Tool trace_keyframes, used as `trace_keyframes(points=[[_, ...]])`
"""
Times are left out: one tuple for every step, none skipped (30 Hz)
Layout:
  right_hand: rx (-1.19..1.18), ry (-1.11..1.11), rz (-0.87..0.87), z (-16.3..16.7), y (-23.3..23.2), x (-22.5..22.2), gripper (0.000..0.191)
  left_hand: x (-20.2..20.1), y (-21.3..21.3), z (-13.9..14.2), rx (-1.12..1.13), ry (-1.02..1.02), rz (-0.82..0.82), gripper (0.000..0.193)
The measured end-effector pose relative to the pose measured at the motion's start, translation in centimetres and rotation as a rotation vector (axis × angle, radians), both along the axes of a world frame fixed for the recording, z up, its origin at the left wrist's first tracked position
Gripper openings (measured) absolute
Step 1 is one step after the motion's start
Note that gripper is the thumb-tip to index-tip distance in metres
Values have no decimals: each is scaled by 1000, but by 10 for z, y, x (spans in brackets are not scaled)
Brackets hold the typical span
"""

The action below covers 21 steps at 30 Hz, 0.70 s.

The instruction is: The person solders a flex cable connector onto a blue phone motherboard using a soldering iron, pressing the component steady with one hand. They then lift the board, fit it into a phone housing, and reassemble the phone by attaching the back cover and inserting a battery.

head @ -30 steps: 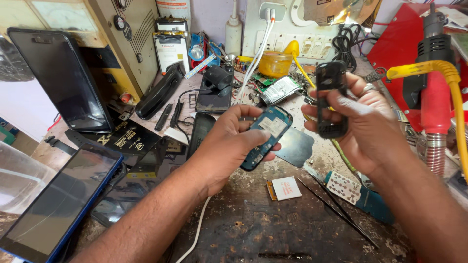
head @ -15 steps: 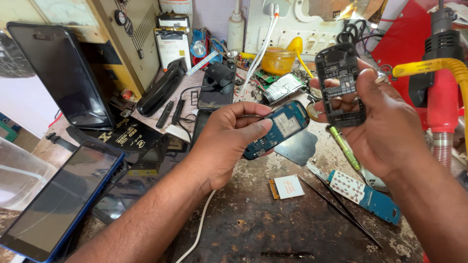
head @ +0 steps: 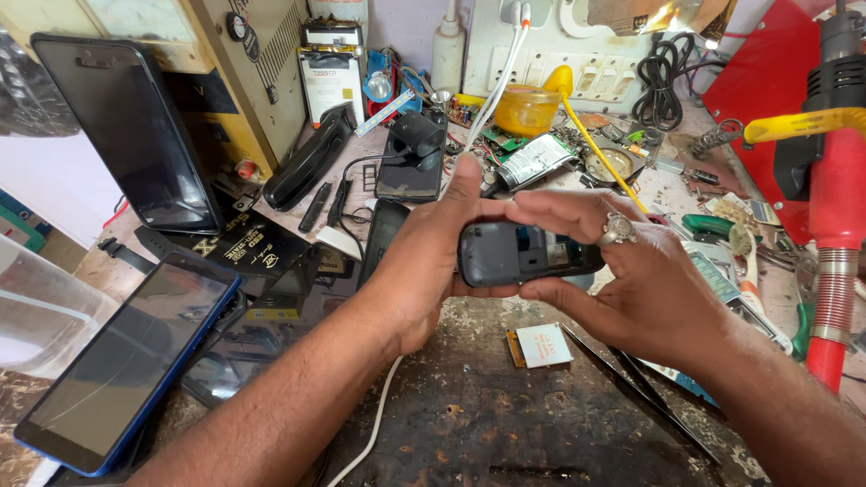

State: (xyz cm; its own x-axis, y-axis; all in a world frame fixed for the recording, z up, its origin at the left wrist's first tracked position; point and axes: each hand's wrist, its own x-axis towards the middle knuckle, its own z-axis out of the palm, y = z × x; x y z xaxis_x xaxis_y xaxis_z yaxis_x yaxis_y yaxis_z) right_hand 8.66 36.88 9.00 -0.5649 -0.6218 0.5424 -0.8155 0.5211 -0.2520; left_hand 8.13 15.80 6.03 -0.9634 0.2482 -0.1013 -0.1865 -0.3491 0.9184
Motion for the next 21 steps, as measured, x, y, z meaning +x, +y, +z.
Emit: trace_keyframes(points=[[12,19,13,0,1,0,67,0,0,-1,-12,54,-31,69],[20,6,-4,-1,2,-1,66,1,0,-3,-25,108,-62,65],[27,-6,-21,-1,3,-2,66,1,0,-4,-38,162,-94,60],[34,-19,-38,-1,3,-2,65,1,1,-5,-28,170,-98,52],[14,-83,-63,-2,4,-3,70,0,1,-6,-17,178,-101,45],[-7,-148,-87,-2,5,-4,76,0,2,-6,-6,187,-103,40],[-27,-213,-110,-2,5,-4,81,-1,2,-7,4,183,-117,37],[2,-114,-68,-2,6,-4,78,-1,2,-7,13,180,-131,36],[32,-17,-25,-2,7,-4,74,-1,2,-7,24,175,-146,36],[62,82,17,-2,8,-5,71,-1,2,-7,24,180,-145,37],[30,67,8,-2,9,-5,74,0,1,-7,24,184,-145,38],[-3,53,-1,-2,10,-5,77,0,1,-6,24,188,-144,39],[-36,38,-10,-1,11,-6,80,1,-1,-5,35,222,-142,40],[-162,-149,-41,-1,12,-7,74,1,-3,-4,48,256,-139,41],[-285,-337,-70,0,13,-10,68,1,-5,-3,60,291,-134,42],[-408,-526,-96,0,14,-13,63,0,-8,-1,60,333,-125,41],[-482,-631,-70,0,15,-16,53,-1,-10,0,60,376,-116,39],[-557,-734,-46,1,17,-18,46,-1,-12,1,61,419,-108,38],[-631,-836,-24,0,18,-20,41,-2,-13,1,45,446,-96,36],[-669,-831,4,0,18,-21,40,-2,-14,1,29,472,-84,35],[-706,-827,31,-1,19,-22,38,-2,-14,1,15,497,-71,33]])
